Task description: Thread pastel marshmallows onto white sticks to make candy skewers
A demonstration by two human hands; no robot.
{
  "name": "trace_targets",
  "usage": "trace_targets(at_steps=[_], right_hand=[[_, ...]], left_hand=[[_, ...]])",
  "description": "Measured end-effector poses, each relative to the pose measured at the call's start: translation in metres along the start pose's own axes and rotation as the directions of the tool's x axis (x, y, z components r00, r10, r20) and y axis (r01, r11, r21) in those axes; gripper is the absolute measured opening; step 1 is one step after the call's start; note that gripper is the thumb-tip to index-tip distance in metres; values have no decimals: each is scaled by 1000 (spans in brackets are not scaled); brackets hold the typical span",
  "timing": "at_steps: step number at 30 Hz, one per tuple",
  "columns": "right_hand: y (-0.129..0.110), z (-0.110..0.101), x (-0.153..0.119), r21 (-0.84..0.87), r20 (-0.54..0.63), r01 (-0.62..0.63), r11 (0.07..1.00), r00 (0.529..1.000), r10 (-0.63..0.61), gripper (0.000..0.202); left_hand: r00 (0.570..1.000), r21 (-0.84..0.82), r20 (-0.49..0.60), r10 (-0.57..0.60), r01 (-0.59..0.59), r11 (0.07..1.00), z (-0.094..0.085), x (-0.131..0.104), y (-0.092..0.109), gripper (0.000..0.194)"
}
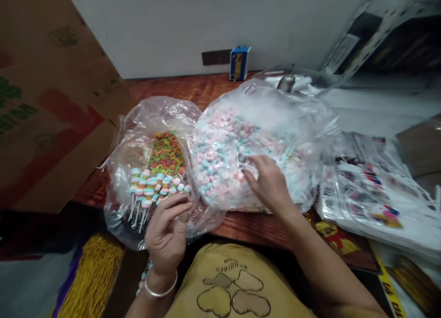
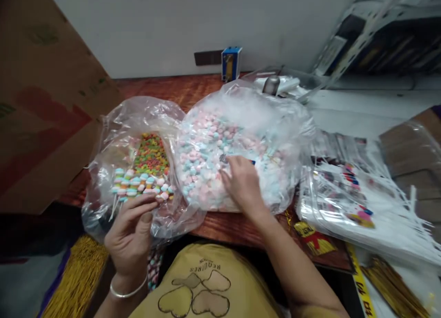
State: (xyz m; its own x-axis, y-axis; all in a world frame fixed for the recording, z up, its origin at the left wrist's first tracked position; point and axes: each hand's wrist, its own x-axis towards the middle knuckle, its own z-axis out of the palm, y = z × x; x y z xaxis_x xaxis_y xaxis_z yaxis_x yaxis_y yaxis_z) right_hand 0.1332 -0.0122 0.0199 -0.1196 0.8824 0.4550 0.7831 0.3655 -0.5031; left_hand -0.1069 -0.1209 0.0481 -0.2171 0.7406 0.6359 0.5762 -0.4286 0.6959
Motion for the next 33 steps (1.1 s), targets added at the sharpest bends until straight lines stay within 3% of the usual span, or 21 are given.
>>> trace_targets(at_steps=[1, 3, 5, 8, 12, 14, 16, 18, 19, 20, 22, 24, 27, 30, 33], right_hand=[[21, -5, 5, -115, -61, -94, 989, 994, 87, 37], [53, -8, 10, -225, -59, -212, 951, 977, 204, 47], [70, -4, 9, -211, -36, -271, 939, 962, 270, 35], [74, -1, 4, -120, -43, -264, 957, 965, 260, 18], [71, -10, -3, -170, -53, -211, 963, 977, 205, 35], [69, -18, -6, -213, -106, -189, 959, 980, 169, 34], [66, -26, -10, -220, -172, -163, 962, 977, 126, 35], [59, -36, -16, -152, -222, -116, 982, 972, 81, 36], [54, -42, -20, -78, -230, -87, 993, 971, 67, 35], [49, -47, -24, 16, -223, -63, 998, 973, 65, 32], [38, -59, -33, 209, -152, -58, 976, 984, 91, 24], [30, -69, -41, 331, -31, -90, 939, 994, 107, 17], [25, -73, -51, 400, 81, -145, 905, 989, 123, 14], [26, -64, -60, 462, 119, -250, 851, 968, 220, 13], [25, -51, -68, 501, 142, -328, 801, 944, 297, 15]], left_hand=[[998, -38, 64, 7, -5, 999, 8, 1, -2, 15], [984, -109, 176, 32, -13, 994, 23, 3, -5, 20], [968, -157, 247, 47, -8, 988, 37, 4, -7, 23], [947, -222, 319, 37, 37, 974, 55, 6, -4, 23], [888, -321, 456, -62, 229, 919, 78, 8, 5, 14], [796, -339, 586, -149, 408, 847, 91, 7, 9, 14], [635, -314, 733, -244, 634, 706, 106, 3, 14, 15], [451, -277, 835, -316, 841, 465, 124, -1, 19, 22], [379, -276, 864, -332, 907, 318, 132, -3, 22, 31], [337, -294, 880, -334, 940, 172, 139, -3, 25, 42], [327, -359, 892, -312, 932, -51, 150, -3, 29, 60], [374, -437, 871, -318, 886, -153, 156, -2, 32, 65], [430, -533, 788, -440, 835, -139, 157, -2, 33, 48], [426, -562, 695, -579, 824, -70, 156, -5, 31, 33], [427, -556, 666, -612, 831, -26, 158, -11, 28, 37]])
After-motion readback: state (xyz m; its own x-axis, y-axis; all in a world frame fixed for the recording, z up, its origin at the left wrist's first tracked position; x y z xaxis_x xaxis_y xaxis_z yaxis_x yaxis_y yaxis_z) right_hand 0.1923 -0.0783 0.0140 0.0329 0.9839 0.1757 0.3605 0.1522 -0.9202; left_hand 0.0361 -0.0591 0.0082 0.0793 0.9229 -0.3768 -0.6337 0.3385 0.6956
